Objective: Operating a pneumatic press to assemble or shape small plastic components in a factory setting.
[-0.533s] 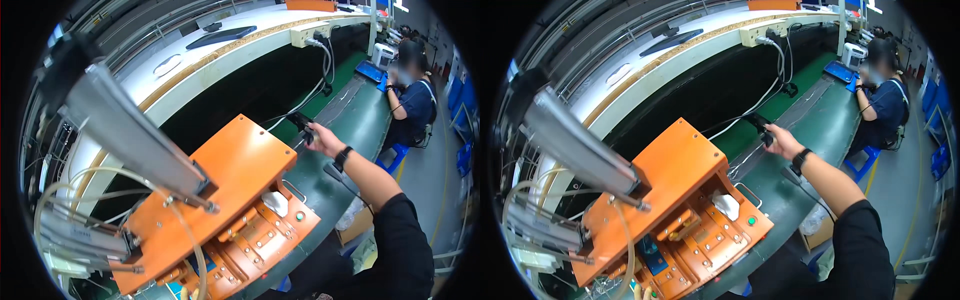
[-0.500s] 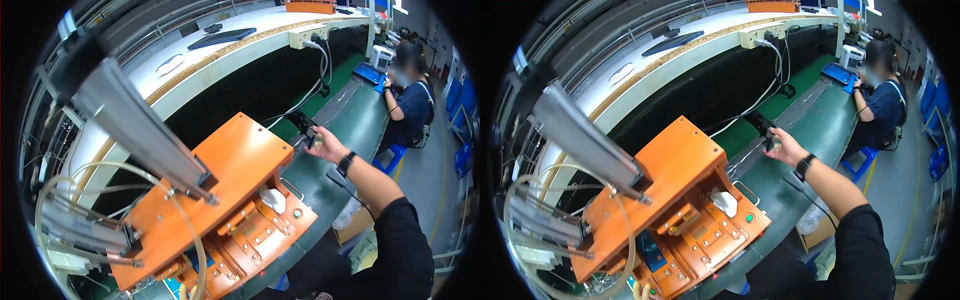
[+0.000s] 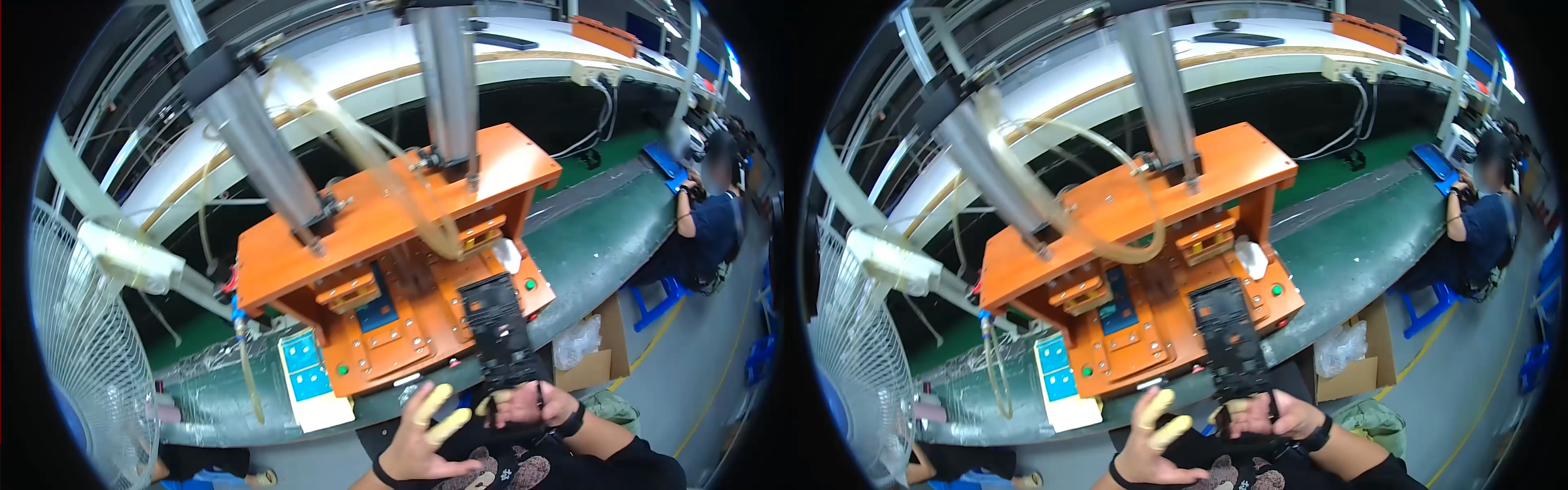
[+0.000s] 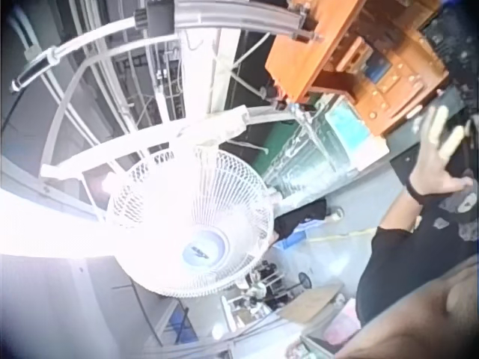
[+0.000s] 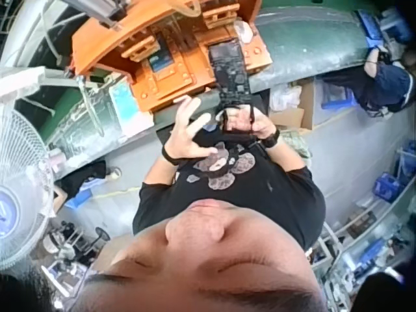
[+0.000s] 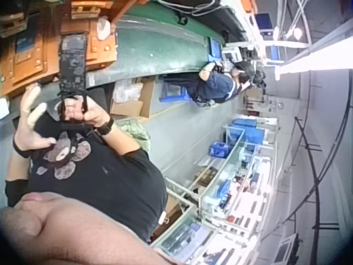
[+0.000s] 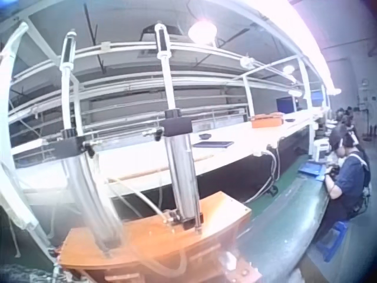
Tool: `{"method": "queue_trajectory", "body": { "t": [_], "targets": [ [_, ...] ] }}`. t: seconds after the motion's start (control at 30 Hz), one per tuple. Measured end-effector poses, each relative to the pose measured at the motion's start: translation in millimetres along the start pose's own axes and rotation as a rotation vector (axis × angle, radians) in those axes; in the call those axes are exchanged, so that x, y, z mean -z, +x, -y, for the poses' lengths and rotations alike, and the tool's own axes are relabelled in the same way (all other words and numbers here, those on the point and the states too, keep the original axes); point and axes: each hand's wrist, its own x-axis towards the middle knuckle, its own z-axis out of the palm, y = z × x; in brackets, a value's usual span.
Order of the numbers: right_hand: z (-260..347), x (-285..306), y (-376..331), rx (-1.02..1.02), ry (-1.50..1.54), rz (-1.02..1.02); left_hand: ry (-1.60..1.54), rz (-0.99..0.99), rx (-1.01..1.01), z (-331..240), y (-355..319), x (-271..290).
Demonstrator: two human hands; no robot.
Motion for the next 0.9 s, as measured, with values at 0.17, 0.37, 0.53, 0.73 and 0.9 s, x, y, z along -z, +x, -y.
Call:
{"method": "queue_trajectory", "body": {
  "t": [0.17, 0.37, 0.53, 0.73, 0.9],
  "targets": [
    [-27.4, -2.5, 56.2, -0.166, -0.013, 0.142, 0.157, 0.158, 0.095, 4.4, -11.4, 14.1],
    [-36.5, -3.3, 94.2, -0.160, 0.035, 0.107, 0.070, -0.008, 0.190, 18.6, -4.9, 45.1],
    [-37.1, 5.7, 83.8, -0.162, -0.467, -0.171, 0.214, 0.021, 0.199, 68.1, 29.9, 78.3],
    [-31.9, 21.6, 46.7, -0.184, -0.671, -0.361, 0.334, 0.129, 0.287, 90.6, 42.9, 92.8],
    [-28.3, 32.6, 19.9, -0.179, -0.710, -0.501, 0.441, 0.236, 0.241, 93.2, 45.2, 93.3]
  ]
}}
